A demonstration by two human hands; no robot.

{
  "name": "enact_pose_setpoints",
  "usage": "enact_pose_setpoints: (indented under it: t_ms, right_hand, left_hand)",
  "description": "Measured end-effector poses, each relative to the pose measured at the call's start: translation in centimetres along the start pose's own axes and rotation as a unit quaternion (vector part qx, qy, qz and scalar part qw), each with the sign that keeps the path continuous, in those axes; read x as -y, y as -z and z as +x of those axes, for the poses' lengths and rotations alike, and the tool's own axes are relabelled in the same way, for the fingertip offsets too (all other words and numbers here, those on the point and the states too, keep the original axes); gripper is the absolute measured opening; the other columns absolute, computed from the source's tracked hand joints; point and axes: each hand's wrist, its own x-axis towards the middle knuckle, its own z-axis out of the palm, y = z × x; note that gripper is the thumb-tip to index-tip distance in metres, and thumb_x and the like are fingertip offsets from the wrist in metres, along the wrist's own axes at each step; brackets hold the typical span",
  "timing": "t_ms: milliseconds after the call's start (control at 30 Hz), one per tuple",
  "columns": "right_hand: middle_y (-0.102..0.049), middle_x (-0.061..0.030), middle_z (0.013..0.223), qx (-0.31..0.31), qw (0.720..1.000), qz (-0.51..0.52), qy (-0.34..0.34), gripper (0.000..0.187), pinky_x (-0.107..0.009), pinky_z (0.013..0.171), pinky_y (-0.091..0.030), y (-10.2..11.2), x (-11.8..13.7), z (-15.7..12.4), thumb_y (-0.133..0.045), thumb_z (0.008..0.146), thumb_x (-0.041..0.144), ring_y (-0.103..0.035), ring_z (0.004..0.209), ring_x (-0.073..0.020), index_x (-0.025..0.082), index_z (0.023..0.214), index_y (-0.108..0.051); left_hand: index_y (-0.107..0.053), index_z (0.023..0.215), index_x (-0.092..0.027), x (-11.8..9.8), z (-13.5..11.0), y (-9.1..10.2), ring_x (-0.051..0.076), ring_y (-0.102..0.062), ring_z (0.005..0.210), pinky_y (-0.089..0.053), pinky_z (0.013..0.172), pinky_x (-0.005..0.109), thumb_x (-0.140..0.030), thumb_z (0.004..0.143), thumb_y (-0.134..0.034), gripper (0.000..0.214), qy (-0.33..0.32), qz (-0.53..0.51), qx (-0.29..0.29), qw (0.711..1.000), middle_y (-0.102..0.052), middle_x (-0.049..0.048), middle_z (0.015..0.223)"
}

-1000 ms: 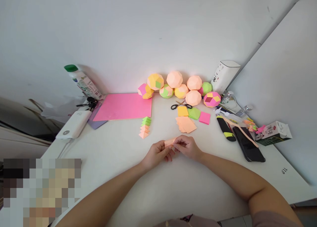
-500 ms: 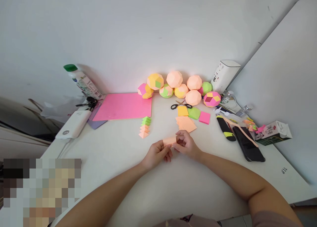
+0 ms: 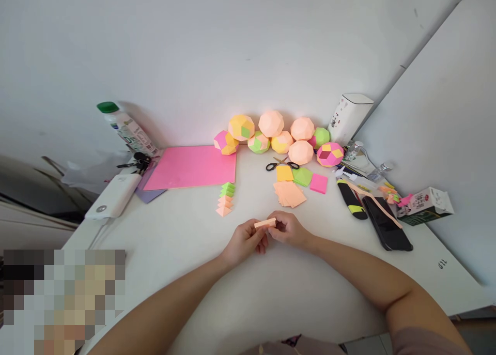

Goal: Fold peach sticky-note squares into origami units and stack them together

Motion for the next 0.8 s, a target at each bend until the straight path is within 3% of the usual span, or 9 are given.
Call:
enact_pose_setpoints:
  t_ms: [300,567,700,800]
  right_hand:
    - [-0.052,0.0012,0.066,0.001,1.0,0.007,0.0,0.003,-0.022,0.049,-0.036,0.3,-0.3,-0.2,-0.054,0.072,0.015,-0.047,0.055,-0.0097,0.016,0.074,-0.054]
    - [-0.049,0.0005,0.068,0.006,0.994,0.105,0.012,0.012,-0.024,0.052,-0.039,1.1,0.2,-0.1,-0.049,0.072,0.015,-0.048,0.056,-0.0105,0.018,0.063,-0.042]
    - [-0.049,0.0003,0.07,0.001,0.99,0.138,0.017,0.012,-0.026,0.055,-0.042,1.1,0.1,0.0,-0.049,0.079,0.02,-0.049,0.056,-0.0107,0.018,0.069,-0.043]
    - [-0.049,0.0015,0.067,0.017,0.994,0.108,0.002,0.011,-0.025,0.055,-0.041,0.9,0.0,0.0,-0.054,0.082,0.027,-0.049,0.057,-0.0109,0.018,0.081,-0.049]
  left_hand:
    - [-0.05,0.076,-0.017,-0.6,-0.2,0.1,0.012,-0.054,0.045,-0.043,0.047,0.024,-0.052,0.08,-0.055,0.035,0.024,0.008,0.017,1.0,-0.058,-0.0023,0.054]
    - [-0.046,0.067,-0.019,-1.1,-0.2,0.2,0.011,-0.052,0.04,-0.041,0.043,0.022,-0.05,0.081,-0.054,0.035,0.026,-0.001,0.001,1.0,-0.057,-0.0034,0.046]
    - [-0.045,0.062,-0.019,-1.3,-0.2,0.3,0.011,-0.052,0.04,-0.043,0.045,0.023,-0.048,0.082,-0.053,0.036,0.016,-0.004,-0.006,1.0,-0.057,-0.0023,0.044]
    - [-0.047,0.067,-0.018,-1.0,-0.2,0.3,0.011,-0.052,0.04,-0.043,0.045,0.023,-0.048,0.083,-0.053,0.034,0.014,0.004,0.0,1.0,-0.058,-0.0025,0.046]
